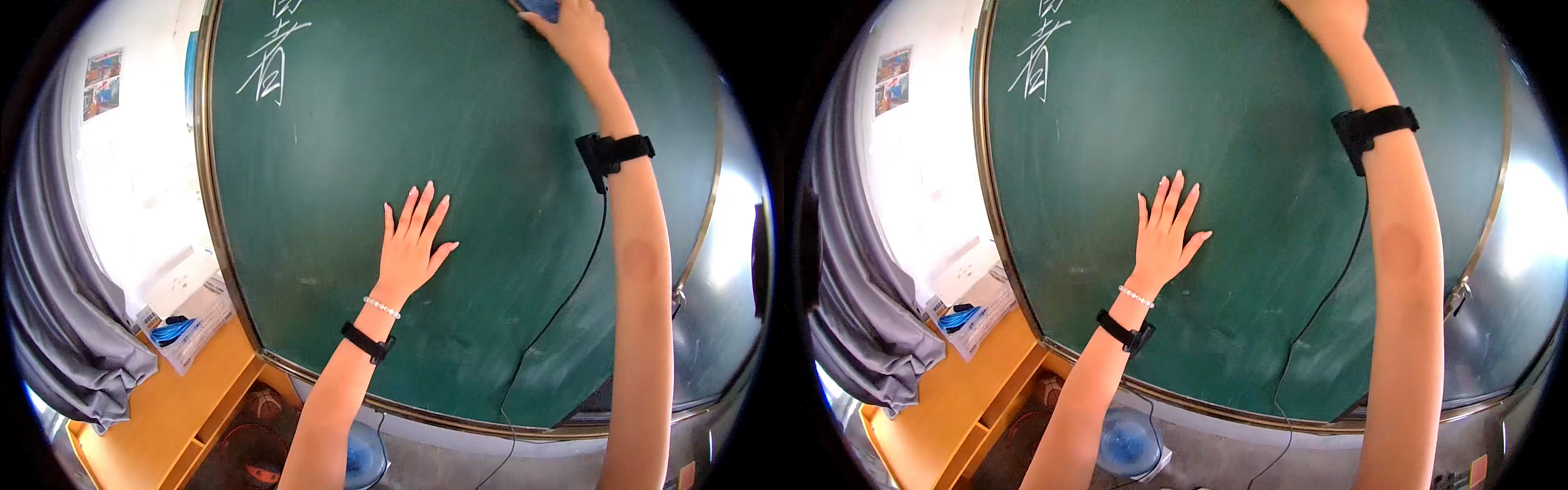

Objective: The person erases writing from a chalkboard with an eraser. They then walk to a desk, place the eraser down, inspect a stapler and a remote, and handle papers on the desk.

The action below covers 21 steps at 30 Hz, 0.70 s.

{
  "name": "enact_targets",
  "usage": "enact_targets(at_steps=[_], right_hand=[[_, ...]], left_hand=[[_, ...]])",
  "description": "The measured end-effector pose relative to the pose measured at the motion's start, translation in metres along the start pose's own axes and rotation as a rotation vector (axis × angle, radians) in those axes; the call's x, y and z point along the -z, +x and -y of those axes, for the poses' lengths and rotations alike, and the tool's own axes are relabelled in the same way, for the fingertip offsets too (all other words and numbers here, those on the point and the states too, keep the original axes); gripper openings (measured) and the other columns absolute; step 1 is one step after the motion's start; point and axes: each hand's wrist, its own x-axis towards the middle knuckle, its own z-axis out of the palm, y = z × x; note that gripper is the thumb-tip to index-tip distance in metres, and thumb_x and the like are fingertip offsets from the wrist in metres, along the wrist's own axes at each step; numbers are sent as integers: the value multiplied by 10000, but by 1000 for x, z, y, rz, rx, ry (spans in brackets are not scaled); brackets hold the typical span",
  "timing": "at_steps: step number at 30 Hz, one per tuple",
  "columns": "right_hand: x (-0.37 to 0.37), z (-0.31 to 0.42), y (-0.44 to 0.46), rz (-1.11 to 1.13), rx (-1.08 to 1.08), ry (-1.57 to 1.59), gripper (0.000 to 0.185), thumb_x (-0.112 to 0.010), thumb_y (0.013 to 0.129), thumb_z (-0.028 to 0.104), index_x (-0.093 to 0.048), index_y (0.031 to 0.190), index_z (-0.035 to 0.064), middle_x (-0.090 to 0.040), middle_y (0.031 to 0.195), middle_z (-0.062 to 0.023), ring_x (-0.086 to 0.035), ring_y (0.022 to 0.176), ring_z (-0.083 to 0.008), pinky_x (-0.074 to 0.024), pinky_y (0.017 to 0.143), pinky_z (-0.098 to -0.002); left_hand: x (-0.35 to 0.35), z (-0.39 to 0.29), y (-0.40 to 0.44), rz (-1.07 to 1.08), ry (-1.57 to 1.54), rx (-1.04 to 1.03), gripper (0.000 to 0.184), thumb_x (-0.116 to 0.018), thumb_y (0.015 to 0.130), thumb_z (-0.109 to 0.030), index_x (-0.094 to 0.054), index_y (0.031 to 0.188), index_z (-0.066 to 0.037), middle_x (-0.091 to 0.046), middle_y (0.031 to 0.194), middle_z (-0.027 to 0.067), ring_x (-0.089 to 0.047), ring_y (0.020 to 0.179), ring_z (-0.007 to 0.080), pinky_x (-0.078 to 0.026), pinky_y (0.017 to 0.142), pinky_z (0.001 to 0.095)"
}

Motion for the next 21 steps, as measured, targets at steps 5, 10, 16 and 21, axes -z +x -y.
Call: enact_targets(at_steps=[5,10,16,21], right_hand=[[-14,43,-79,9,437,113,572,-786,677,454,-563,1049,81,-560,982,-107,-581,943,-286,-492,733,-399],[16,74,-165,186,449,242,573,-830,638,340,-522,1058,101,-500,975,-74,-528,947,-250,-432,777,-364],[57,46,-162,309,388,159,550,-827,648,329,-551,1072,112,-518,1015,-63,-528,982,-233,-422,782,-360],[104,6,-165,326,343,121,561,-819,655,319,-528,1085,107,-500,1013,-66,-515,986,-241,-418,793,-378]], left_hand=[[2,-2,3,25,27,52,729,-578,895,-430,-293,1498,-135,-179,1585,110,-172,1458,302,-171,1128,604],[33,-14,-11,185,66,59,726,-583,901,-421,-284,1503,-147,-177,1584,107,-187,1450,317,-180,1108,637],[77,-24,-88,268,21,220,706,-558,926,-416,-266,1511,-150,-148,1580,169,-190,1439,376,-173,1102,642],[95,-29,-146,386,81,367,743,-562,919,-448,-213,1528,-203,-110,1585,172,-192,1437,381,-192,1083,666]])
